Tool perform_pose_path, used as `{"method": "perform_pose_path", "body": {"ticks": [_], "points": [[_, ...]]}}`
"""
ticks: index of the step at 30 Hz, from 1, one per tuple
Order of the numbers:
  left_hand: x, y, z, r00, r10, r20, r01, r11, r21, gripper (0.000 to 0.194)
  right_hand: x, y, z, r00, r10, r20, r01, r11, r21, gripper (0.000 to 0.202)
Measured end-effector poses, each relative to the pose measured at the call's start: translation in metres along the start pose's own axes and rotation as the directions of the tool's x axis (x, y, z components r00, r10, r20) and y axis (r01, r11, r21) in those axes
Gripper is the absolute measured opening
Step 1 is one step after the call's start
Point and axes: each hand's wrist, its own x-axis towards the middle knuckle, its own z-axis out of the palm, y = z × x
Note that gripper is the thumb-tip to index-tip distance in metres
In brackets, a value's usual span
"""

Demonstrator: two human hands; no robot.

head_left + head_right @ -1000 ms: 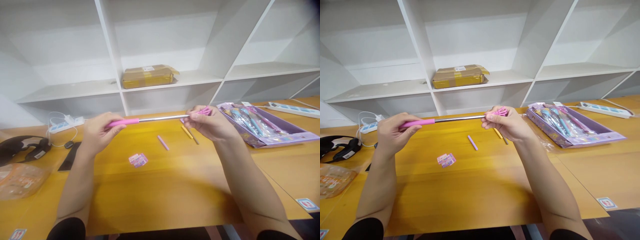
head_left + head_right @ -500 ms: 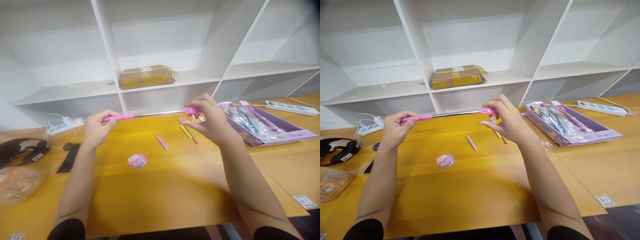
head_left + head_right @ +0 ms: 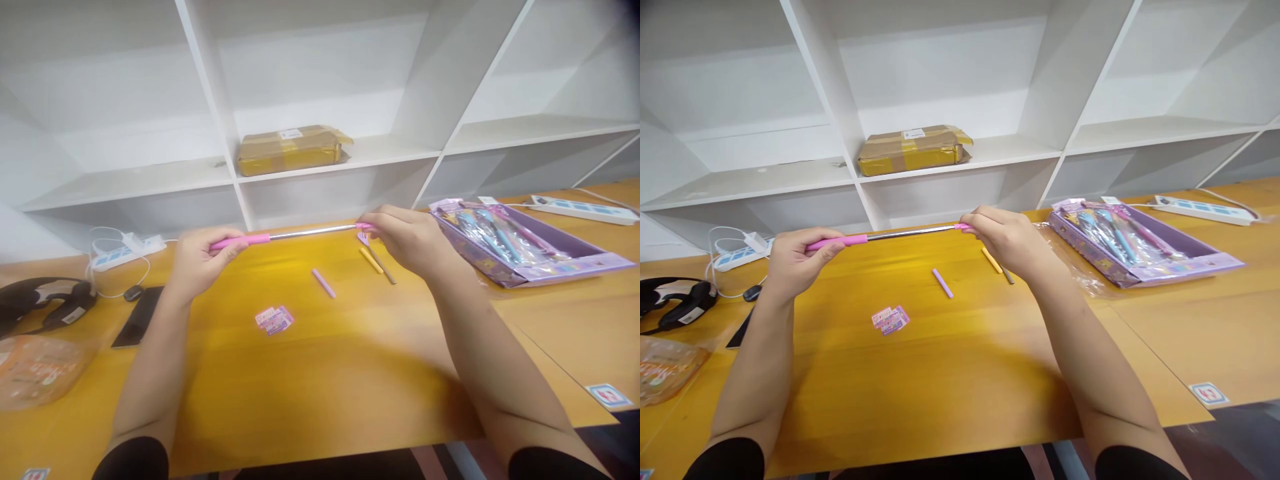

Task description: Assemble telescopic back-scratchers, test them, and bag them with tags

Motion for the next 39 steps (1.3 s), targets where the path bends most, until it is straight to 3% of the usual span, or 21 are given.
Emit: {"method": "perform_pose_path", "body": {"ticks": [11, 19, 39], "points": [[-0.001, 0.003, -0.002, 0.999, 0.048, -0.011, -0.047, 0.998, 0.038, 0.026, -0.001, -0.008, 0.003, 0.998, -0.069, -0.006, 0.069, 0.998, 0.007, 0.037], [-0.003, 0.003, 0.010, 0.997, 0.070, 0.020, -0.069, 0.998, -0.010, 0.026, -0.002, -0.005, 0.007, 0.961, -0.239, -0.139, 0.234, 0.971, -0.049, 0.026], [-0.006, 0.013, 0.037, 0.986, 0.144, 0.085, -0.137, 0.987, -0.089, 0.026, -0.004, -0.020, 0.020, 0.941, -0.324, -0.101, 0.319, 0.946, -0.065, 0.027]]}}
